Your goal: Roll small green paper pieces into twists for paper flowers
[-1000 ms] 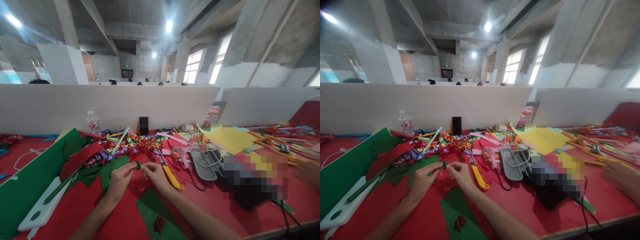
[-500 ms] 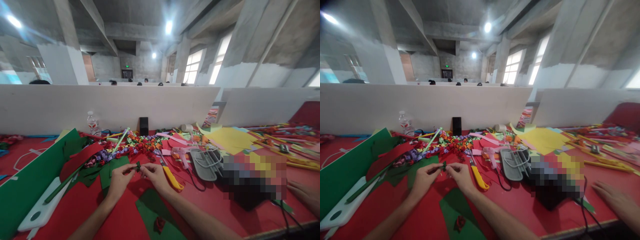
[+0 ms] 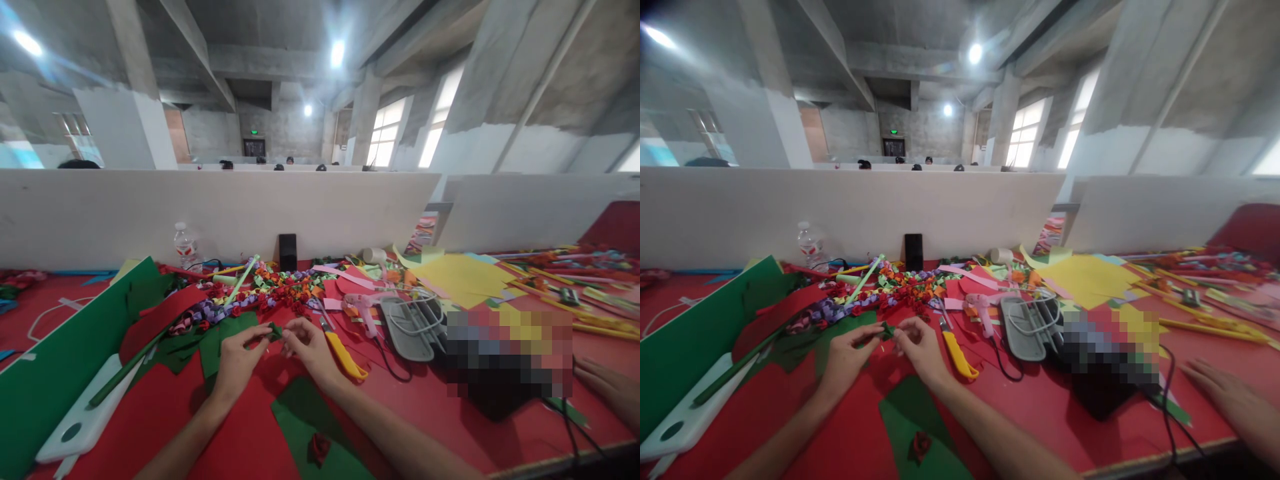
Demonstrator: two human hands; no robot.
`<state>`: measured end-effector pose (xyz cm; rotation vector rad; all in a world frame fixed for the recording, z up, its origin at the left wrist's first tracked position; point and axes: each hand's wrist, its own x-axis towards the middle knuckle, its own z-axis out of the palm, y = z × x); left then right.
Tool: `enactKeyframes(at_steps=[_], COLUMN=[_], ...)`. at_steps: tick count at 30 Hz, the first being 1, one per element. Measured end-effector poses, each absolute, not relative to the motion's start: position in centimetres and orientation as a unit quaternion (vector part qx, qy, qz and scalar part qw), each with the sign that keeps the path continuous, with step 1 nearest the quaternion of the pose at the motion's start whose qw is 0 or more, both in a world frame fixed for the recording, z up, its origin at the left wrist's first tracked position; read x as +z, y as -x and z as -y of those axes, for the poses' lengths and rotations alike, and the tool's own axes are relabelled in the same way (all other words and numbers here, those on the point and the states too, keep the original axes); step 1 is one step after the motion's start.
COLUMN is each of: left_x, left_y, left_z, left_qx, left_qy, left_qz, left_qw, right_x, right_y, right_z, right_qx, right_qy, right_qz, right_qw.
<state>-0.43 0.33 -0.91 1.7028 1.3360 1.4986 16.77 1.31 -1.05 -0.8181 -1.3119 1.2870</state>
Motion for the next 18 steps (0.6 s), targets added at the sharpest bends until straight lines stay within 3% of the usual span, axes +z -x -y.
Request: enactKeyframes(at_steps=[7, 13, 18], left_x=[-0.37, -0.61, -0.93], left_y=[-0.02, -0.33, -0.27], left_z=[-0.01, -0.67, -0.97], left_qx=[0.547, 0.587, 0.609], left_qy=[-0.604, -0.507, -0.409], left_qz=[-0.496, -0.462, -0.443], left_qw=[0.300, 0.430, 0.516], right_x=[-0.57, -0.19, -0.18], right_y=[-17.01, -17.68, -17.59], right_z=[-0.51, -0.78, -0.66], right_qx=[0.403, 0.265, 0.302], right_qy=[0.380, 0.370, 0.379], right_qz=[0.658, 0.721, 0.707], right_qw=[0.509, 0.522, 0.515])
